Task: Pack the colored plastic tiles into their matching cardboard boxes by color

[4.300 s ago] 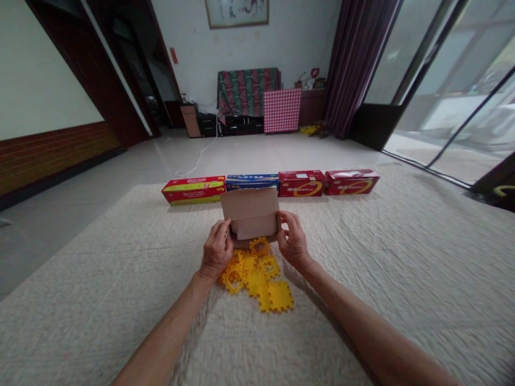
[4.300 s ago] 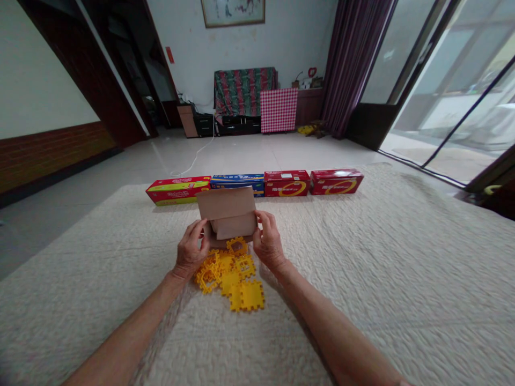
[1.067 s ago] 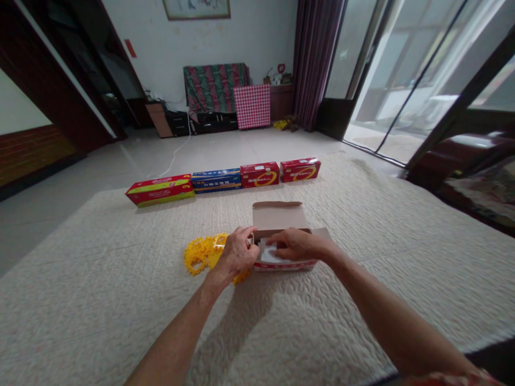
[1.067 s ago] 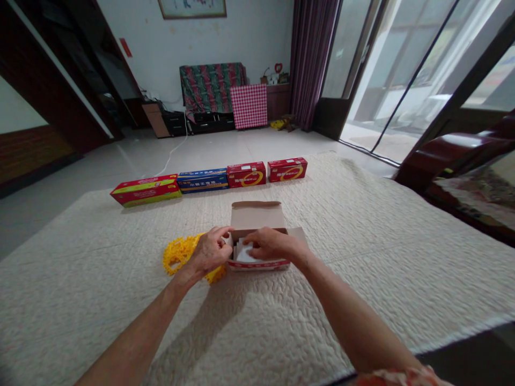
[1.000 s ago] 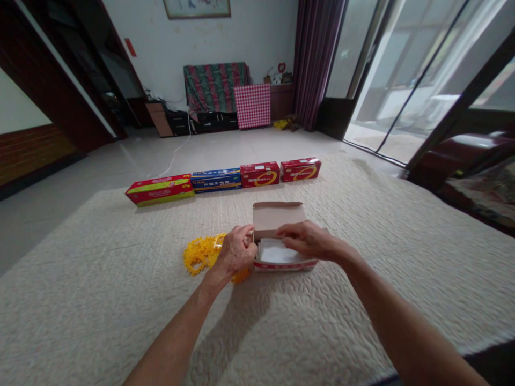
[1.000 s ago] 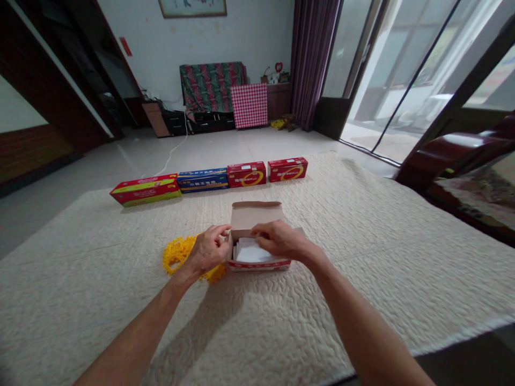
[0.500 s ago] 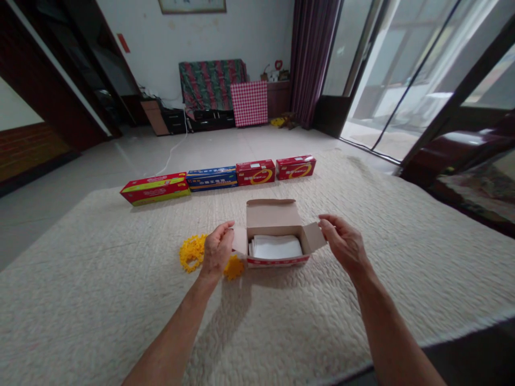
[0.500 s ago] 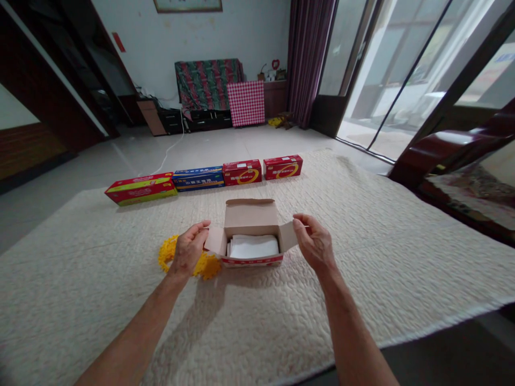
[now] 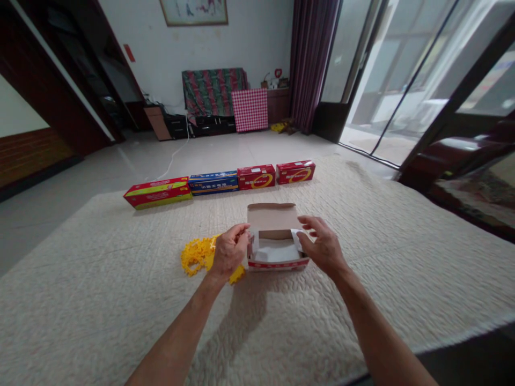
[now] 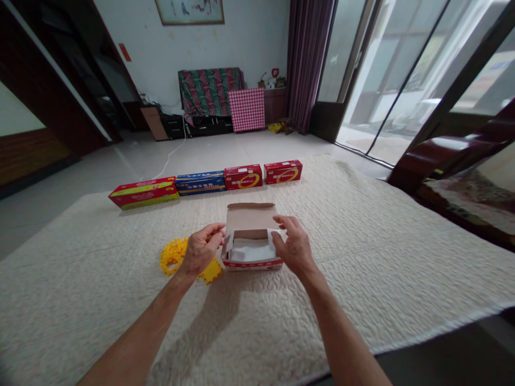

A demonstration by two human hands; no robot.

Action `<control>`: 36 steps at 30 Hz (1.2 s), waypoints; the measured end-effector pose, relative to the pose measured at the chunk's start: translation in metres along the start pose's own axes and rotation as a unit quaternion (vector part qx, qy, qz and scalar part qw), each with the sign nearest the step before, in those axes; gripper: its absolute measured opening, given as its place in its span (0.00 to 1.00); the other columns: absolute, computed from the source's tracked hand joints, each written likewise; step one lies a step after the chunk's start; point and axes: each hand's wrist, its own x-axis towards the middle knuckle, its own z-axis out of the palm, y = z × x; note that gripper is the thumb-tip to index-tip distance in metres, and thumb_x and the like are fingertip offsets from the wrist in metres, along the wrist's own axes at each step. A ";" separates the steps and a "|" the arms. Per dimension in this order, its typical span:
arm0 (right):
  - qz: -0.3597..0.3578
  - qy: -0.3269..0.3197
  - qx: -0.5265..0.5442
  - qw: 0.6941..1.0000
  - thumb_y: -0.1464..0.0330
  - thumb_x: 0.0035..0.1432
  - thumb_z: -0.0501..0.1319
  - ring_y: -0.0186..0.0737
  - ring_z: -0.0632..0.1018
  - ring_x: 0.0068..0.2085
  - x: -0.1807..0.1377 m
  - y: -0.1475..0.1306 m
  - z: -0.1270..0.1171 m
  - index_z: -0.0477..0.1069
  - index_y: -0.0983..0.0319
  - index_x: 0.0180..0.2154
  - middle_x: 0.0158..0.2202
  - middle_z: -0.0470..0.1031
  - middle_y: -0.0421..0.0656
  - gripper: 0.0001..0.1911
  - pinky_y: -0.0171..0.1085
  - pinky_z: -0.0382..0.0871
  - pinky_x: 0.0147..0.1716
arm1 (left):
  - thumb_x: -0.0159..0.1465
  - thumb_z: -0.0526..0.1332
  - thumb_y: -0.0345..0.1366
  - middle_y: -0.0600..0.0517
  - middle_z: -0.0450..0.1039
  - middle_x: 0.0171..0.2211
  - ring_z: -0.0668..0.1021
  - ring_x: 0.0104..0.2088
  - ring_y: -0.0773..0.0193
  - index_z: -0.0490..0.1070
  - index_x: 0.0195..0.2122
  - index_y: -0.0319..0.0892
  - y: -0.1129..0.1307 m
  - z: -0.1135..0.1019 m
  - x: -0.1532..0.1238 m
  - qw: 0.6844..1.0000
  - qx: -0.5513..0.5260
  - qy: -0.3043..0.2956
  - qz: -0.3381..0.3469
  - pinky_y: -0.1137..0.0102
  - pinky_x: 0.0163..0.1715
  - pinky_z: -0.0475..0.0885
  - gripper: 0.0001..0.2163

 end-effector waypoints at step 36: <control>-0.054 -0.025 0.156 0.986 0.57 0.56 0.63 0.48 0.74 0.53 -0.018 0.013 0.016 0.72 0.59 0.38 0.50 0.72 0.51 0.13 0.47 0.69 0.52 | 0.62 0.58 0.34 0.41 0.75 0.52 0.76 0.54 0.57 0.78 0.43 0.40 -0.007 0.008 -0.036 0.984 0.051 0.019 0.172 0.66 0.47 0.76 0.12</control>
